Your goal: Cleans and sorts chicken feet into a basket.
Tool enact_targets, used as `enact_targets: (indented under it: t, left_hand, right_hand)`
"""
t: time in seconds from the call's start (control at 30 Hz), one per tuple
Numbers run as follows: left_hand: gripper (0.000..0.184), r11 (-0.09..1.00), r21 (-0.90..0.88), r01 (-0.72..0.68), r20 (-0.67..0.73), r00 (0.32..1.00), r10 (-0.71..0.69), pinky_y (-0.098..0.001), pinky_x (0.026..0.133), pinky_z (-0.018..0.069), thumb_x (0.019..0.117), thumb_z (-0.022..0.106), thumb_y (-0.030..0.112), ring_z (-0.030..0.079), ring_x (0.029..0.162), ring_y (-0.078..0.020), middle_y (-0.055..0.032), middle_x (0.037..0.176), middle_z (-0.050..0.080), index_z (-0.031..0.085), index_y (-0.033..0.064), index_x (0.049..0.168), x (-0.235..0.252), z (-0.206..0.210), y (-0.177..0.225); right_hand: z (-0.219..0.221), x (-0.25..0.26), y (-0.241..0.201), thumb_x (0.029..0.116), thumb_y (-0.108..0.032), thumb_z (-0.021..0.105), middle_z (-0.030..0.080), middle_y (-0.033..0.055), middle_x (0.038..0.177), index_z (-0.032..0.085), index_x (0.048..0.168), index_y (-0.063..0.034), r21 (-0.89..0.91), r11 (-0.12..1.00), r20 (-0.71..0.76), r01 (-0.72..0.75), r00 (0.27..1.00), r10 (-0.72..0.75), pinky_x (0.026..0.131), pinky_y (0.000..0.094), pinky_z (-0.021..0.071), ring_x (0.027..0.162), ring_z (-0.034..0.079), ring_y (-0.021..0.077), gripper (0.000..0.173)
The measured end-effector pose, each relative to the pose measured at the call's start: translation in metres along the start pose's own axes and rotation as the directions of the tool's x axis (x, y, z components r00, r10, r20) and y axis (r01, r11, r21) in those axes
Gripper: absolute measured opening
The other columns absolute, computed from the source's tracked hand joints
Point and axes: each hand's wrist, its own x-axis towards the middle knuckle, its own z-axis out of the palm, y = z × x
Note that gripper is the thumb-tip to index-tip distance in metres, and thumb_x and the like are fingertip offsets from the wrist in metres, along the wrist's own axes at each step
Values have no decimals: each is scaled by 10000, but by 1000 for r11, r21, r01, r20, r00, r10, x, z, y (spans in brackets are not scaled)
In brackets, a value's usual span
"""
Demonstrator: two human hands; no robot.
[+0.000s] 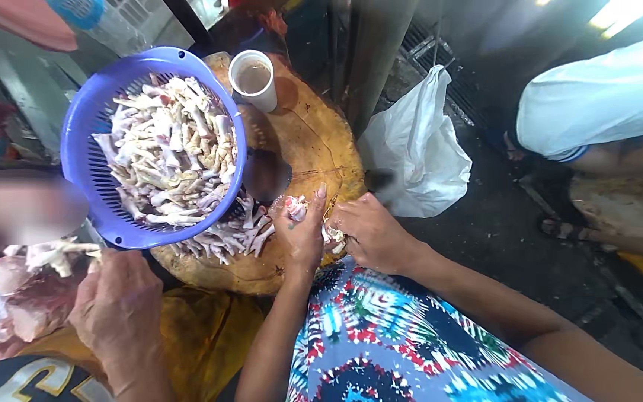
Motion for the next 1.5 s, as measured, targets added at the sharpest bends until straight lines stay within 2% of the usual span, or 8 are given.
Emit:
enact_targets:
  t: [0.33, 0.43, 0.53, 0.67, 0.77, 0.87, 1.03, 1.5]
  left_hand:
    - [203, 965, -213, 156, 50, 988, -148, -258, 495, 542, 949, 727, 291, 581, 518, -89, -13, 658, 618, 685, 101, 1005, 1, -10, 3]
    - [165, 951, -266, 159, 21, 987, -159, -239, 463, 520, 974, 691, 282, 550, 490, -66, 18, 621, 571, 666, 119, 966, 5, -18, 0]
    - [193, 935, -304, 181, 79, 983, -164, -237, 454, 517, 999, 654, 309, 534, 481, -65, 22, 617, 537, 638, 134, 918, 6, -19, 5]
    - [252, 921, -334, 199, 250, 961, -117, -229, 458, 507, 1012, 629, 336, 515, 468, -67, 19, 594, 511, 622, 130, 867, 0, -10, 14]
    - [212, 943, -329, 53, 229, 973, 26, -242, 526, 538, 929, 744, 314, 564, 538, -75, 9, 655, 567, 636, 132, 911, -8, -8, 20]
    - [395, 947, -302, -109, 184, 968, 170, -244, 517, 560, 776, 872, 421, 588, 553, -71, 23, 701, 595, 628, 155, 936, -10, -4, 23]
    - [330, 884, -434, -174, 411, 835, 366, -206, 572, 536, 836, 804, 438, 603, 622, -42, 55, 753, 628, 634, 179, 950, -18, 4, 27]
    - [275, 941, -318, -111, 199, 963, 181, -195, 504, 499, 926, 743, 371, 549, 524, -42, 30, 627, 565, 648, 136, 817, -47, 18, 49]
  right_hand:
    - [-32, -25, 18, 976, -153, 678, 638, 22, 997, 642, 1015, -63, 454, 889, -184, -49, 972, 148, 760, 265, 595, 893, 643, 83, 104]
    - [-70, -48, 46, 1011, -165, 627, 640, -101, 1086, 582, 1147, -176, 291, 954, -605, -68, 760, 238, 866, 254, 582, 992, 644, 18, 143]
    - [-85, -59, 107, 1057, -161, 551, 599, 11, 1052, 471, 1199, -10, 28, 930, -846, -366, 486, 217, 851, 273, 566, 947, 640, 64, 222]
    - [-75, -83, 160, 981, -96, 590, 468, 351, 1479, 474, 1465, 61, -58, 559, -338, -827, 543, 768, 1022, 768, 408, 1298, 511, 561, 523]
    - [-72, -75, 111, 952, -39, 529, 524, 273, 1402, 550, 1388, -10, -34, 622, -408, -782, 579, 706, 914, 626, 533, 1155, 617, 436, 437]
    - [-67, -58, 30, 992, -126, 597, 665, 99, 1101, 647, 1152, -30, 146, 901, -428, -409, 795, 431, 711, 327, 595, 871, 666, 146, 193]
    - [-49, -34, -32, 1005, -196, 666, 674, 58, 987, 667, 1103, -3, 471, 882, -220, 17, 970, 99, 768, 204, 576, 873, 648, 57, 216]
    - [-53, -23, -40, 1040, -248, 604, 682, 18, 955, 663, 1013, -115, -50, 991, -243, 121, 961, -130, 848, 342, 457, 936, 628, 141, 148]
